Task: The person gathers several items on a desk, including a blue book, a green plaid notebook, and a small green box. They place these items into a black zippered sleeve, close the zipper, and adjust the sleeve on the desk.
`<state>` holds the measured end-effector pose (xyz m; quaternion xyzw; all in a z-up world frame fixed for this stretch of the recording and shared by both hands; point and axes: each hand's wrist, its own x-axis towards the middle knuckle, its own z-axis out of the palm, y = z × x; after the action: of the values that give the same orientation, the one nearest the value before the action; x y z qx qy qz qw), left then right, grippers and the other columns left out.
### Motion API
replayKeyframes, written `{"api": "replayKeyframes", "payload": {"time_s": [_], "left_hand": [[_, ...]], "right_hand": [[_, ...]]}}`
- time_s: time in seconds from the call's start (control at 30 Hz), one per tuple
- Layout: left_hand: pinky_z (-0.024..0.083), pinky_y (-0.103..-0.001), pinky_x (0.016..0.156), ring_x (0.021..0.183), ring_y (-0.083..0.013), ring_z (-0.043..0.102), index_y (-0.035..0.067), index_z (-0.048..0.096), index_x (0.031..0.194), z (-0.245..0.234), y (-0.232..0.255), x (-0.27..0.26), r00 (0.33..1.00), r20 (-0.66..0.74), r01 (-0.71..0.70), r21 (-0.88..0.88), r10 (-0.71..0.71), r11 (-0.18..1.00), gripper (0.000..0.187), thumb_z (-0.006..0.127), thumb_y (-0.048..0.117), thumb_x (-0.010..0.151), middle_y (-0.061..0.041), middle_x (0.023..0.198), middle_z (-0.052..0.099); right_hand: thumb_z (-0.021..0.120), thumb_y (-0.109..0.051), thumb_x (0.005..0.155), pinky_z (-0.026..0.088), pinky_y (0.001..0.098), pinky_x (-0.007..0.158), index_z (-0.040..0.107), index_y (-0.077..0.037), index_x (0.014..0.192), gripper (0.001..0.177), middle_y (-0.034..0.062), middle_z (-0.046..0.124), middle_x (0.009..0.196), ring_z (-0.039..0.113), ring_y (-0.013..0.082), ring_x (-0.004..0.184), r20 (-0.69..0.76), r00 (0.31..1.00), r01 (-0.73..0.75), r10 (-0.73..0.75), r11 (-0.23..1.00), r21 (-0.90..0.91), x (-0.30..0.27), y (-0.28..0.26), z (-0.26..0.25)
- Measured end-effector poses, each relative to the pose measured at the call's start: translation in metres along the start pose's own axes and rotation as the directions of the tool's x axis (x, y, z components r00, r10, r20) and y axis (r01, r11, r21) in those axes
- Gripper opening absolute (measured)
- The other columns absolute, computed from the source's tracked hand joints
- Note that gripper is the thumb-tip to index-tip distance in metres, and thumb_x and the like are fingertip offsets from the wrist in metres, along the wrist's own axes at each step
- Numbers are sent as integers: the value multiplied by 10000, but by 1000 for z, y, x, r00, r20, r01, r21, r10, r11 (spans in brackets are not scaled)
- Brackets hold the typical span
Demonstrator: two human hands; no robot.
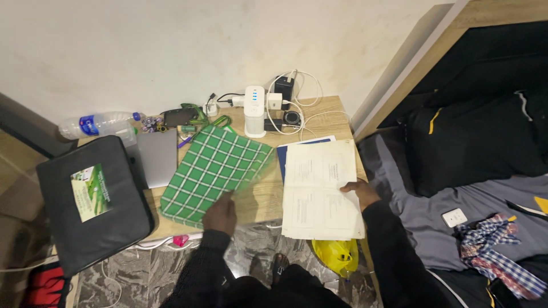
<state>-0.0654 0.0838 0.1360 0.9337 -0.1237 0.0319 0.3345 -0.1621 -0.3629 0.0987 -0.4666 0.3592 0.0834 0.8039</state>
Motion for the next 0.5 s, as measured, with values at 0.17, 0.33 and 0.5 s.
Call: {"api": "replayKeyframes", "payload": {"time_s": [0.17,0.33,0.5], "left_hand": [[558,-443,835,919,-370,730,86,688,1217,-81,-2,44,994,-56,84,-137,-92,987,293,586,284,1027,-216,1010,745],[532,-408,867,980,-315,719,48,673,1301,-165,0,106,983,18,-177,-200,184,964,421,635,355,1015,-220,1069,736],[483,-418,991,1181,-324,645,103,677,1312,-233,10,179,884,409,-217,-72,227,974,531,666,467,927,-180,1266,698]], "right_hand": [[649,-3,736,529,411,884,591,94,1315,590,215,702,1184,686,337,1016,86,987,129,-134,990,60,-23,-19,39],[688,-100,786,528,354,868,695,75,1153,406,164,760,1066,707,263,955,102,925,377,-365,857,-350,-13,-51,45],[753,-112,919,480,444,779,730,143,1057,291,217,667,884,585,326,831,199,821,550,-536,648,-527,13,-96,19]]}}
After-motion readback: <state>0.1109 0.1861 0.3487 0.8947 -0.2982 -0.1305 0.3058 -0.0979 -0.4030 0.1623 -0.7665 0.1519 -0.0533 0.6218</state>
